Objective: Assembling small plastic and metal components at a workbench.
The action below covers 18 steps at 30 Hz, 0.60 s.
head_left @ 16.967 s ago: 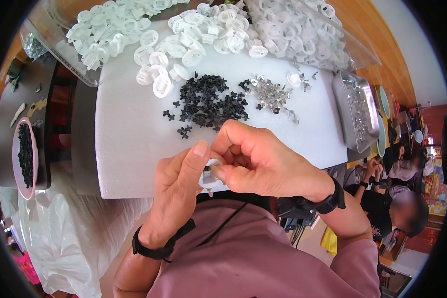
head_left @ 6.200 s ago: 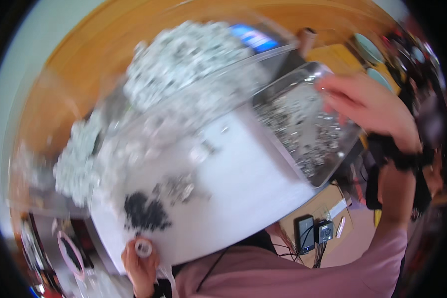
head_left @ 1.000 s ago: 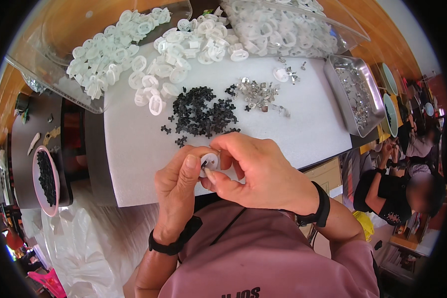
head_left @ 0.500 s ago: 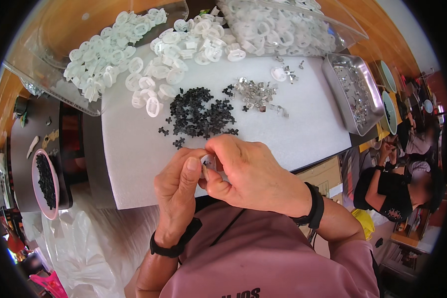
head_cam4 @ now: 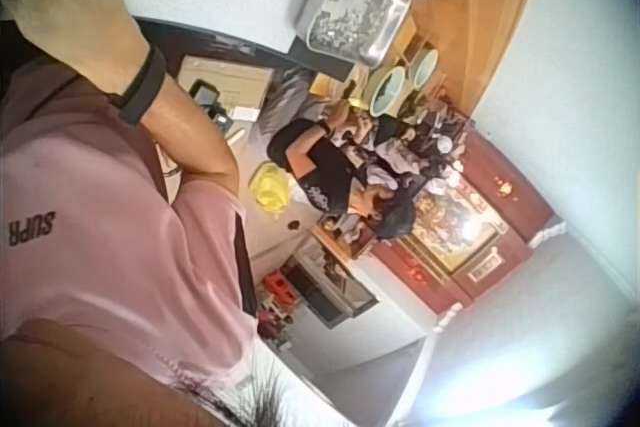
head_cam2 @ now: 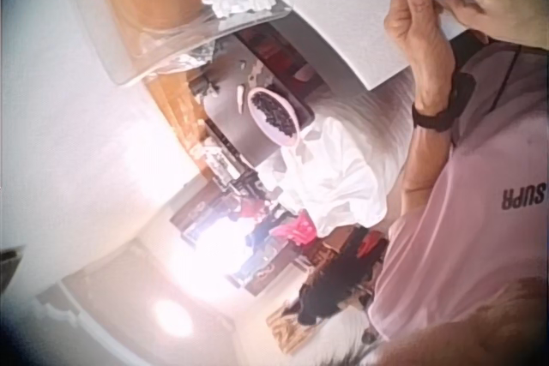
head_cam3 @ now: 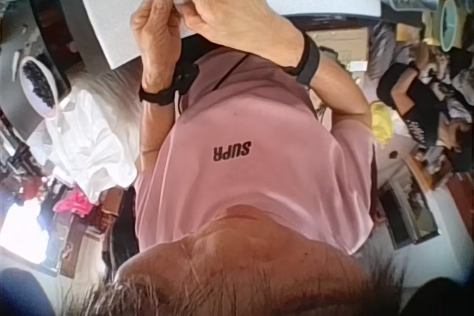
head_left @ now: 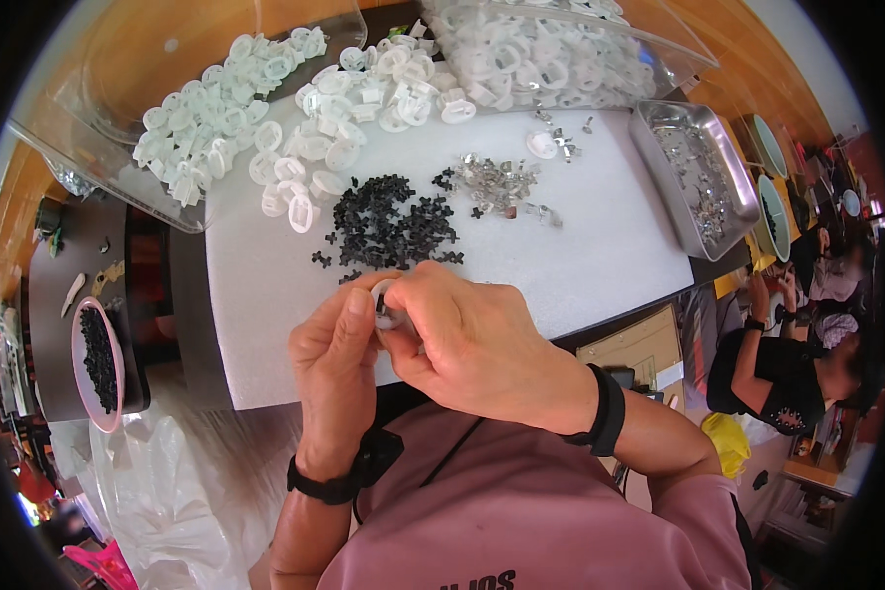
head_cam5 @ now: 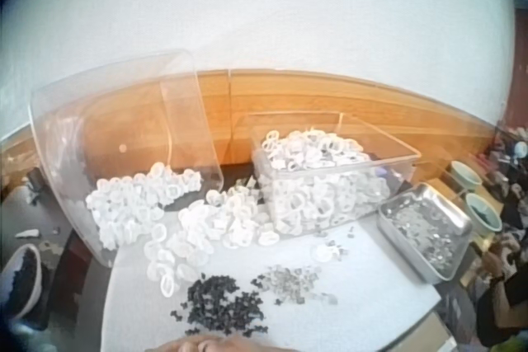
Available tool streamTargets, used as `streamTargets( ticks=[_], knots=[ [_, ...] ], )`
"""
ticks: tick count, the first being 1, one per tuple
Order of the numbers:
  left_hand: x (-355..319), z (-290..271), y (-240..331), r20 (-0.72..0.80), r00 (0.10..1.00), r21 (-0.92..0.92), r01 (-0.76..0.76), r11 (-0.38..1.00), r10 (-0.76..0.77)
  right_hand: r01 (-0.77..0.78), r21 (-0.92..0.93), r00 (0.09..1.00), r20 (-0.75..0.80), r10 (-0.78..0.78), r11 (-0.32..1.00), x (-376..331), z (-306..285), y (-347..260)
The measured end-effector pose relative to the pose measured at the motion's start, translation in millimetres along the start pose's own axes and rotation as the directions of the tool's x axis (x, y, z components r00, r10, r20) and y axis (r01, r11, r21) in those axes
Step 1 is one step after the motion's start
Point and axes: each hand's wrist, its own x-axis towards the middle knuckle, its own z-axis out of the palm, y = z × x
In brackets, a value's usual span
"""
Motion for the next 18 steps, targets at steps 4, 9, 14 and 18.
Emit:
streamTargets(
  ticks=[4,9,14,18],
  knots=[
    [-2.2,5.9,1.0,-0.046,0.999,-0.006,0.009,1.000,-0.009,0.022,0.019,0.998,-0.051,-0.021,1.000,-2.3,2.1,-1.1],
    [-3.0,6.3,-3.7,-0.078,0.996,0.060,-0.037,0.998,0.042,0.028,-0.028,0.998,-0.048,-0.030,0.999,-2.7,3.5,-2.7],
    [-2.1,-1.6,-7.6,-0.070,0.997,0.164,-0.013,0.986,0.025,0.042,-0.036,0.997,-0.067,-0.045,0.998,-2.4,8.0,-1.1],
    [-3.3,1.9,-2.5,-0.066,0.997,0.236,-0.018,0.972,0.035,0.054,-0.012,0.997,-0.057,-0.055,0.998,-4.3,8.7,-0.7]
  ],
)
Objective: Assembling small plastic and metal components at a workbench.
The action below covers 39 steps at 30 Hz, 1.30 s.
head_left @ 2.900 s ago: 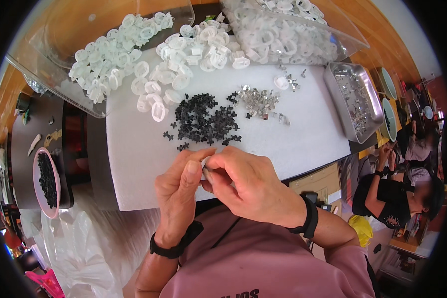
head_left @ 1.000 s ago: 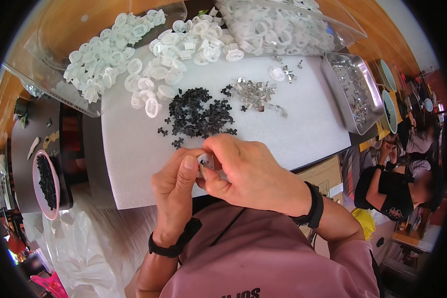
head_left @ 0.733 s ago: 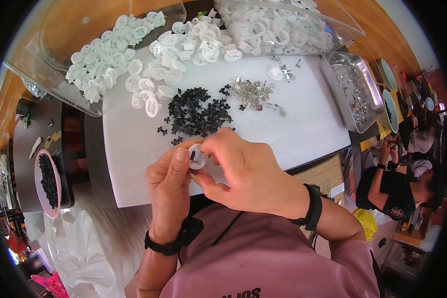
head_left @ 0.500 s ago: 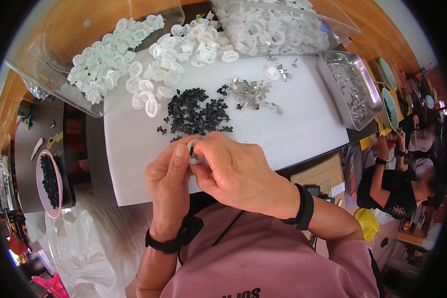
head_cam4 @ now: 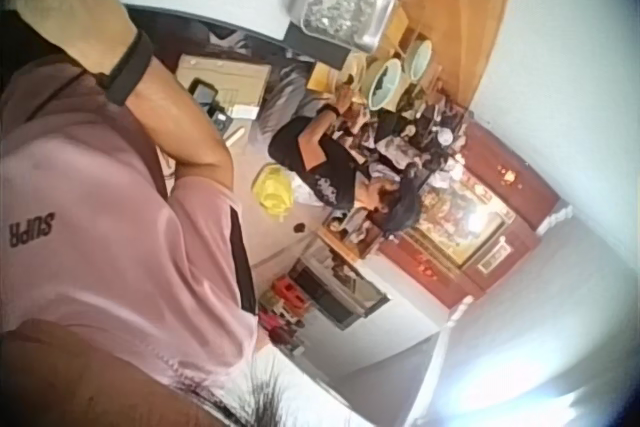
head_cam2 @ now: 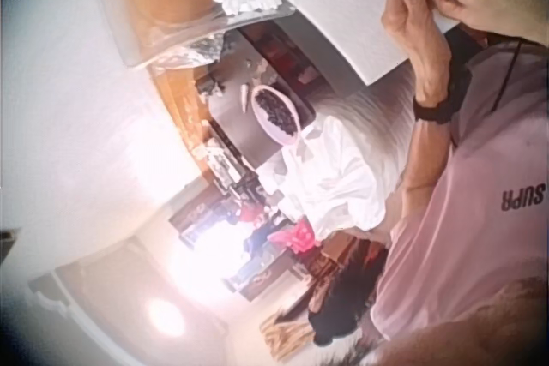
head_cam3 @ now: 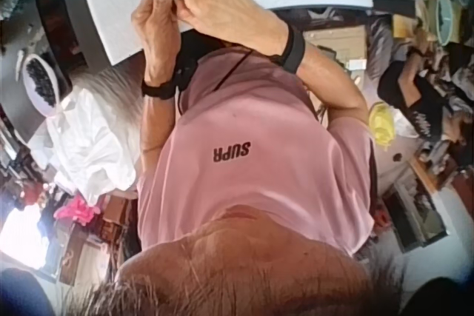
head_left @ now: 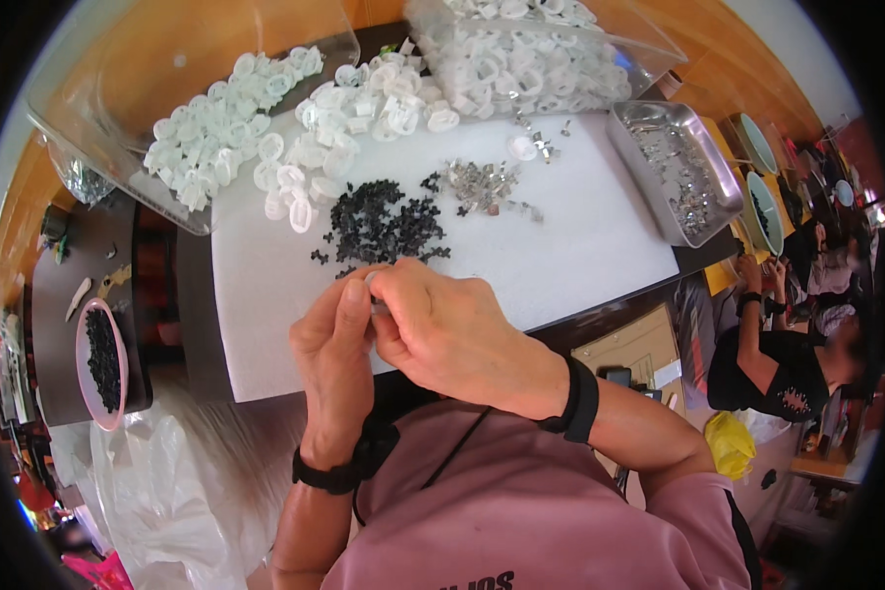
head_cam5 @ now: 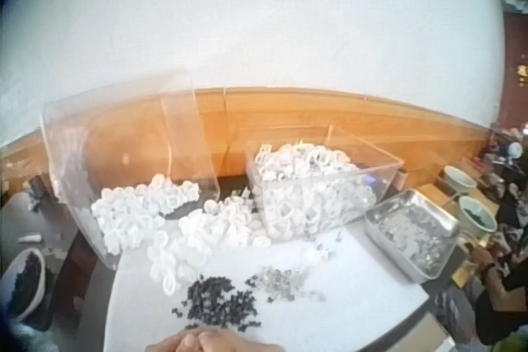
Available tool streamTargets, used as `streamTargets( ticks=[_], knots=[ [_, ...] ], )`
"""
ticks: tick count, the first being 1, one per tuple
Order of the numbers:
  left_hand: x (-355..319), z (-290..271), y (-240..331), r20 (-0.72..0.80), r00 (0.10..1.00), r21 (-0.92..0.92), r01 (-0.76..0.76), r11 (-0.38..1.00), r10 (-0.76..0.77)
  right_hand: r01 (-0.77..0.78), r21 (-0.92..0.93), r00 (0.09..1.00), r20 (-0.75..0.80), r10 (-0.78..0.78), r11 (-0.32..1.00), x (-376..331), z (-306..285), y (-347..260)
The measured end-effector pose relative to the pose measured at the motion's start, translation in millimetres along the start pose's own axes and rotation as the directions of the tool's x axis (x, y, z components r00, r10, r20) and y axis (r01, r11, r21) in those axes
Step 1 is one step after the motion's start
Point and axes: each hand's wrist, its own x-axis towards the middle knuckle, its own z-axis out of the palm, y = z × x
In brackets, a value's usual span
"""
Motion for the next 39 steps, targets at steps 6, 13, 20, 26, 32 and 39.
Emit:
streamTargets(
  ticks=[6,13,20,26,32,39],
  knots=[
    [-5,6,2,-0.025,0.998,-0.077,-0.051,0.996,0.049,0.049,0.051,0.996,-0.071,-0.045,0.997,-1,7,-3],
    [-4,-4,0,0.047,0.996,-0.125,-0.070,0.990,0.076,-0.106,0.141,0.990,0.108,0.091,0.984,0,-14,-11],
    [-1,-4,-3,0.121,0.989,-0.291,-0.049,0.956,0.087,-0.508,0.547,0.859,0.377,0.346,0.666,9,-27,10],
    [1,-9,-3,0.206,0.978,-0.308,0.026,0.951,0.040,-0.637,0.562,0.763,0.557,0.328,0.529,22,-28,15],
    [1,-12,2,0.213,0.976,-0.284,0.114,0.952,-0.054,-0.657,0.493,0.730,0.606,0.317,0.571,31,-34,16],
    [3,-11,0,0.213,0.976,-0.266,0.094,0.959,-0.037,-0.685,0.500,0.711,0.618,0.336,0.530,28,-31,16]
  ],
)
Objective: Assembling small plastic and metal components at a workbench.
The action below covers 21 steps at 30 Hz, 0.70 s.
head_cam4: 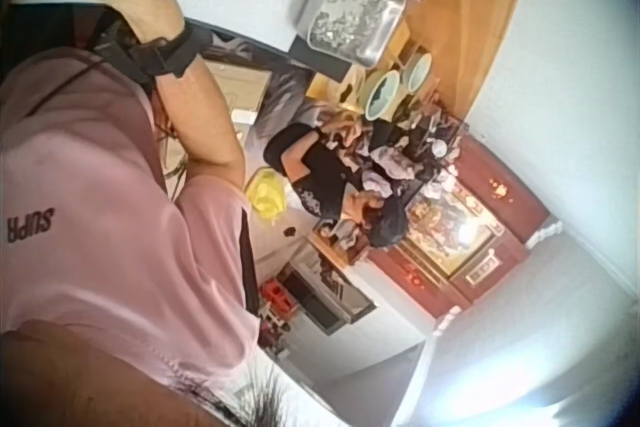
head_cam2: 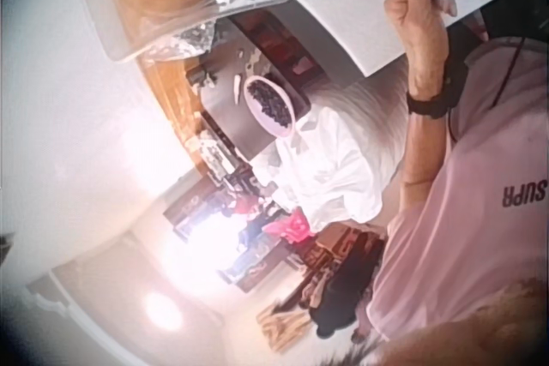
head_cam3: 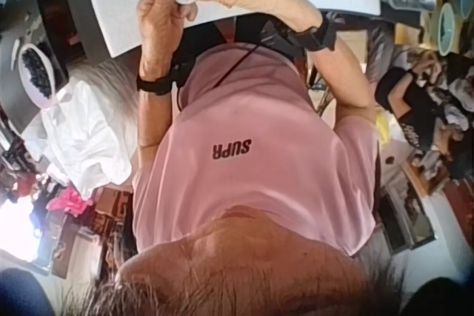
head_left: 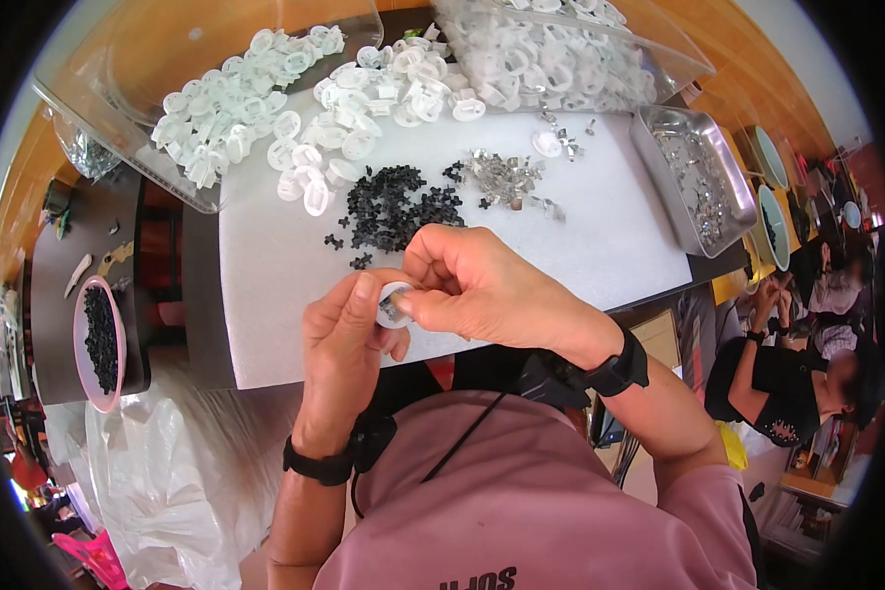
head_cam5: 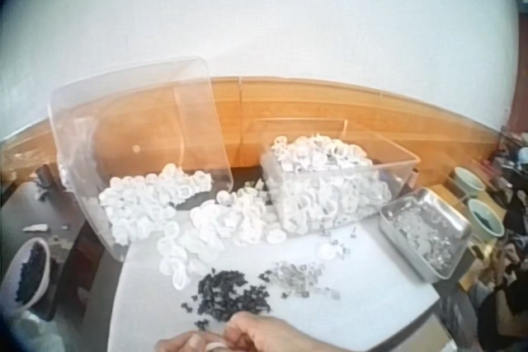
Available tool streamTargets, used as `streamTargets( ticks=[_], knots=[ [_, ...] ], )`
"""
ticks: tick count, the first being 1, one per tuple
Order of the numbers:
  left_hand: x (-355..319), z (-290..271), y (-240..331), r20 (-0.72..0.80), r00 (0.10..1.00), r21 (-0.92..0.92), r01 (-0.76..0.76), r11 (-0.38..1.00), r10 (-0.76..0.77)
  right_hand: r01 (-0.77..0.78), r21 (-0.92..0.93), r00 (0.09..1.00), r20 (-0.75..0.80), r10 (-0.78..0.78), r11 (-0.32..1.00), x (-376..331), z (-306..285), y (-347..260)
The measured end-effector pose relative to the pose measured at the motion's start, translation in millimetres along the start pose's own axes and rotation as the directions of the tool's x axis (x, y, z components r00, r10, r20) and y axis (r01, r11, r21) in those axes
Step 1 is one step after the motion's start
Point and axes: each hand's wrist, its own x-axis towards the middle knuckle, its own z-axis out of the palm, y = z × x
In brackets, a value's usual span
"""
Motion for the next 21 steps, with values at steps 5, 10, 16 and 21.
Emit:
streamTargets(
  ticks=[5,10,16,21],
  knots=[
    [-2,3,1,0.005,1.000,0.010,-0.019,1.000,0.019,0.036,0.045,0.999,0.020,-0.037,0.998,-5,-3,5],
    [-3,6,0,-0.036,0.998,0.054,-0.042,0.998,0.044,0.026,-0.089,1.000,0.008,-0.025,0.996,-9,3,-3],
    [-5,13,-3,-0.112,0.991,0.182,-0.047,0.982,0.068,0.138,-0.389,0.980,-0.080,-0.183,0.911,-10,8,5],
    [-6,14,-4,-0.136,0.987,0.237,-0.051,0.970,0.085,0.188,-0.440,0.966,-0.077,-0.246,0.878,-9,10,10]
  ],
)
